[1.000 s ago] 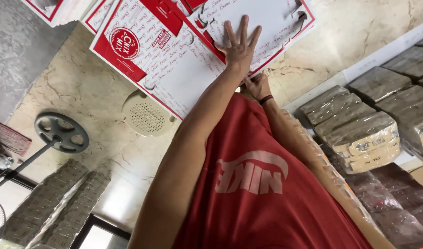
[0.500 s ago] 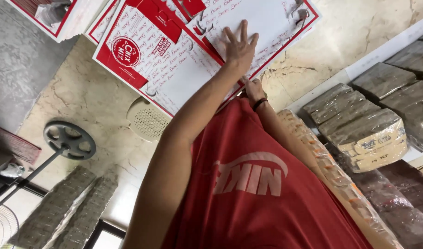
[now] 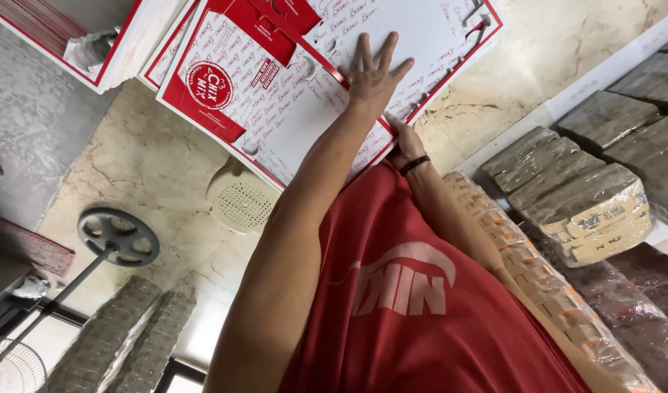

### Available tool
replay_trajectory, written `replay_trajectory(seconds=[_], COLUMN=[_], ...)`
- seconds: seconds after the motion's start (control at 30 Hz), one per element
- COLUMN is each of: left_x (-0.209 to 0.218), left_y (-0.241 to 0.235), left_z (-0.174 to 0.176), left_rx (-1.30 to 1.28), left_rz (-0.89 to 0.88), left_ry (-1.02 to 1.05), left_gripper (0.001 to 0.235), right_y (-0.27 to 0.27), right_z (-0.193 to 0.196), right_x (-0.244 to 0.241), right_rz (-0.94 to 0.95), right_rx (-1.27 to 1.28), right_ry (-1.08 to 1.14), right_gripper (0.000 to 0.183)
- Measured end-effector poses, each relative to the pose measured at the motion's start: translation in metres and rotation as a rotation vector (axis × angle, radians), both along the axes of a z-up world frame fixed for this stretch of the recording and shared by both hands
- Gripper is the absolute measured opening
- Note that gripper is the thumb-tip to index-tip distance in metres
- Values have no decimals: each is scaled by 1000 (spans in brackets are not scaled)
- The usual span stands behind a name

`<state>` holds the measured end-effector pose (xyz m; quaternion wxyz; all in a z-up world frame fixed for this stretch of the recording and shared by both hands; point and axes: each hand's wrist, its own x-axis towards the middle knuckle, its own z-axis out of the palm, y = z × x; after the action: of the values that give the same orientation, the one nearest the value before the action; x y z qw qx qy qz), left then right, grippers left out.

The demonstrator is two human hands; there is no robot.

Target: Folding and assembling flat cardboard sheets into boxes by hand.

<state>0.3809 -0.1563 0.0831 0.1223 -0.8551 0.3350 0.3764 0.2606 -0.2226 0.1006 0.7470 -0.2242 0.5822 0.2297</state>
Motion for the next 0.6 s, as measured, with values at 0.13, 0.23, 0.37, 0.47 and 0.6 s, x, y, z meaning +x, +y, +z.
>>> replay_trajectory(seconds=[0.13,0.23,0.37,0.47,0.6], left_x=[0,-2,-3,0,0], left_y=[3,3,4,6,0], left_z=[-3,-7,-9,-9,-19], left_rx=[-19,-26,-36,-42,30], left_rz=[-50,-78,-47,-25,-97], left_ry=[-51,-75,-61,-41,-79], left_gripper=[103,105,105,107,104], right_y=[-1,2,12,15,30], right_z=[-16,-41,-42,-46,-6], right_x=[5,-2,-10,-12,-11], right_rz=[46,113,477,429,-103], right_rx=[-67,-250,-843,-862,-257], right_ry=[-18,-12,-183,-226,-170], right_gripper=[27,14,35,17,36])
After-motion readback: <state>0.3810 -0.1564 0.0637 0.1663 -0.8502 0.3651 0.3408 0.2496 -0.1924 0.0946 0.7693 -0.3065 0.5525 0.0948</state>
